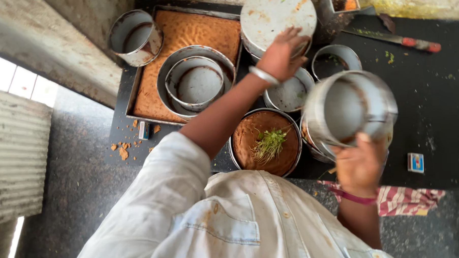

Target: The person stacks several round metal cake tins, some containing baked goods, on a black countertop and then chops a bunch of green herbs using a knife.

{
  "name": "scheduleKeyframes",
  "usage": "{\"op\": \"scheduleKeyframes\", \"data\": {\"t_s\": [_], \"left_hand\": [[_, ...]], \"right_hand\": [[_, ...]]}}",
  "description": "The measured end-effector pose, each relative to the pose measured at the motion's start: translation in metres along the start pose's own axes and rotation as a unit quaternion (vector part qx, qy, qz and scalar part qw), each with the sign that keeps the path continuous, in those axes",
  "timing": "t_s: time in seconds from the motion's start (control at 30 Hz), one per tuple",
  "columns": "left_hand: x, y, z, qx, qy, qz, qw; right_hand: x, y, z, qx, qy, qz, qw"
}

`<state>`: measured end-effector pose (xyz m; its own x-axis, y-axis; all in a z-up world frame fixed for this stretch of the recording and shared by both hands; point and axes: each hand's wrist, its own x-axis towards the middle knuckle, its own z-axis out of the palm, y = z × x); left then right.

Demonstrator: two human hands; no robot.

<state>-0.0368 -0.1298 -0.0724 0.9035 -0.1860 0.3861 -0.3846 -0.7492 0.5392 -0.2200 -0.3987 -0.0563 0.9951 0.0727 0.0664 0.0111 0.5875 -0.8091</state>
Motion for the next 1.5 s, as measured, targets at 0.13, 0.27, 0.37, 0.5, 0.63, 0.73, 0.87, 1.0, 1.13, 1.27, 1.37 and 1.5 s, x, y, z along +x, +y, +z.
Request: {"op": "scheduleKeyframes", "data": {"t_s": [0.13,0.27,0.37,0.5,0.63,0.73,0.87,1.0,1.13,1.27,1.37,1.5], "left_hand": [[-0.085,0.044,-0.065,-0.081,0.056,0.133,0.986],[-0.175,0.058,-0.119,-0.023,0.116,0.132,0.984],[-0.225,0.057,-0.134,0.018,0.178,0.02,0.984],[-0.267,0.051,-0.136,0.05,0.217,-0.075,0.972],[-0.285,0.048,-0.139,0.109,0.226,-0.15,0.956],[-0.292,0.049,-0.145,0.167,0.193,-0.233,0.938],[-0.298,0.03,-0.168,0.217,0.19,-0.28,0.916],[-0.307,-0.019,-0.175,0.214,0.121,-0.292,0.924],[-0.324,-0.065,-0.189,0.174,0.031,-0.328,0.928],[-0.339,-0.075,-0.201,0.199,0.085,-0.183,0.959],[-0.34,-0.088,-0.216,0.147,0.091,-0.139,0.975],[-0.343,-0.102,-0.231,0.143,0.002,-0.106,0.984]], "right_hand": [[0.015,-0.037,-0.053,-0.032,0.064,-0.156,0.985],[0.057,-0.059,-0.159,-0.157,0.18,-0.166,0.957],[0.081,-0.045,-0.232,-0.106,0.182,-0.076,0.975],[0.104,-0.034,-0.273,-0.184,0.217,0.068,0.956],[0.12,-0.033,-0.254,-0.448,0.289,-0.126,0.836],[0.124,-0.045,-0.165,-0.416,0.274,-0.196,0.845],[0.069,-0.034,0.018,-0.37,-0.045,-0.373,0.85],[0.034,0.011,0.122,-0.341,-0.326,-0.111,0.875],[0.023,0.07,0.145,-0.257,-0.304,0.111,0.91],[0.031,0.142,0.152,-0.137,-0.124,0.22,0.958],[0.031,0.186,0.165,-0.213,-0.048,0.196,0.956],[0.027,0.202,0.19,-0.118,-0.095,0.181,0.972]]}}
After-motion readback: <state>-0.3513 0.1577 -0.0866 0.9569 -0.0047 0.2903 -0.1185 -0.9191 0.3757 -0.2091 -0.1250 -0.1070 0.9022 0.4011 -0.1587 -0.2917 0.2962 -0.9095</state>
